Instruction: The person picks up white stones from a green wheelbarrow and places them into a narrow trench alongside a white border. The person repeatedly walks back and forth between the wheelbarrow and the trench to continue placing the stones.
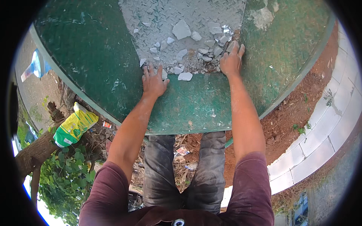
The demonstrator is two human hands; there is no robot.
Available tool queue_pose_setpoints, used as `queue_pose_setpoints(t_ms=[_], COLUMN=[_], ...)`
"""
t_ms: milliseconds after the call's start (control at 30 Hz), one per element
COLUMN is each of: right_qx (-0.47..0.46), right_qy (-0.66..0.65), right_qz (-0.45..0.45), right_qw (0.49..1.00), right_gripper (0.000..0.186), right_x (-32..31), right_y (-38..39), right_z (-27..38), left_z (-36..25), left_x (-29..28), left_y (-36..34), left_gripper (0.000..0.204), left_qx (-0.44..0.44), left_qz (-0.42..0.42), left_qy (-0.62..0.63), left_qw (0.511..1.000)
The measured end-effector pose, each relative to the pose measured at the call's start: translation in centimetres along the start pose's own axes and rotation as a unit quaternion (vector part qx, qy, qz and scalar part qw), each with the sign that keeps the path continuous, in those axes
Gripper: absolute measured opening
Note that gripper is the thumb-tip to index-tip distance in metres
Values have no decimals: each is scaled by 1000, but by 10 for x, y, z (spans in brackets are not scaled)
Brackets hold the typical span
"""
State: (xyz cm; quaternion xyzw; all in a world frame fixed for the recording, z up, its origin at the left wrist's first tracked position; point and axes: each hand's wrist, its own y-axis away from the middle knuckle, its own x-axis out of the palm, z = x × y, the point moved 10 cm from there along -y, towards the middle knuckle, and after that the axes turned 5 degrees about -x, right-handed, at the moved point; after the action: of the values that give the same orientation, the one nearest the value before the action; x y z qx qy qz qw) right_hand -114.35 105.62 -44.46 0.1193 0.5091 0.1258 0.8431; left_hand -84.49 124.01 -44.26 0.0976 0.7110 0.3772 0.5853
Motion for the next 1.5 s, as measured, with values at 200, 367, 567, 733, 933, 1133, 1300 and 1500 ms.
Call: queue_pose_setpoints(t_ms=[200,367,567,733,933,1133,1300,1500], right_qx=[-3,7,-96,-89,144,3,-152,-276], right_qy=[108,-35,-48,-17,-6,-71,-144,80], right_qz=[-6,23,42,21,46,70,-8,100], right_qw=[994,999,993,996,989,995,978,953], right_gripper=[59,40,39,66,75,57,52,62], right_x=[62,57,49,65,105,107,58,99], right_y=[-18,19,34,30,23,34,13,-33], right_z=[-26,-32,-2,12,-2,25,77,174], left_z=[24,37,28,28,32,-4,-1,-55], left_x=[74,81,73,71,69,44,46,53], left_y=[-22,-32,-19,-16,-12,19,24,1], left_gripper=[62,71,76,74,68,57,55,54], left_qx=[-48,-81,-41,-33,-115,-38,-17,92], left_qz=[71,130,70,41,69,18,-6,-30], left_qy=[-35,20,22,63,162,132,212,219], left_qw=[996,988,996,997,978,990,977,971])
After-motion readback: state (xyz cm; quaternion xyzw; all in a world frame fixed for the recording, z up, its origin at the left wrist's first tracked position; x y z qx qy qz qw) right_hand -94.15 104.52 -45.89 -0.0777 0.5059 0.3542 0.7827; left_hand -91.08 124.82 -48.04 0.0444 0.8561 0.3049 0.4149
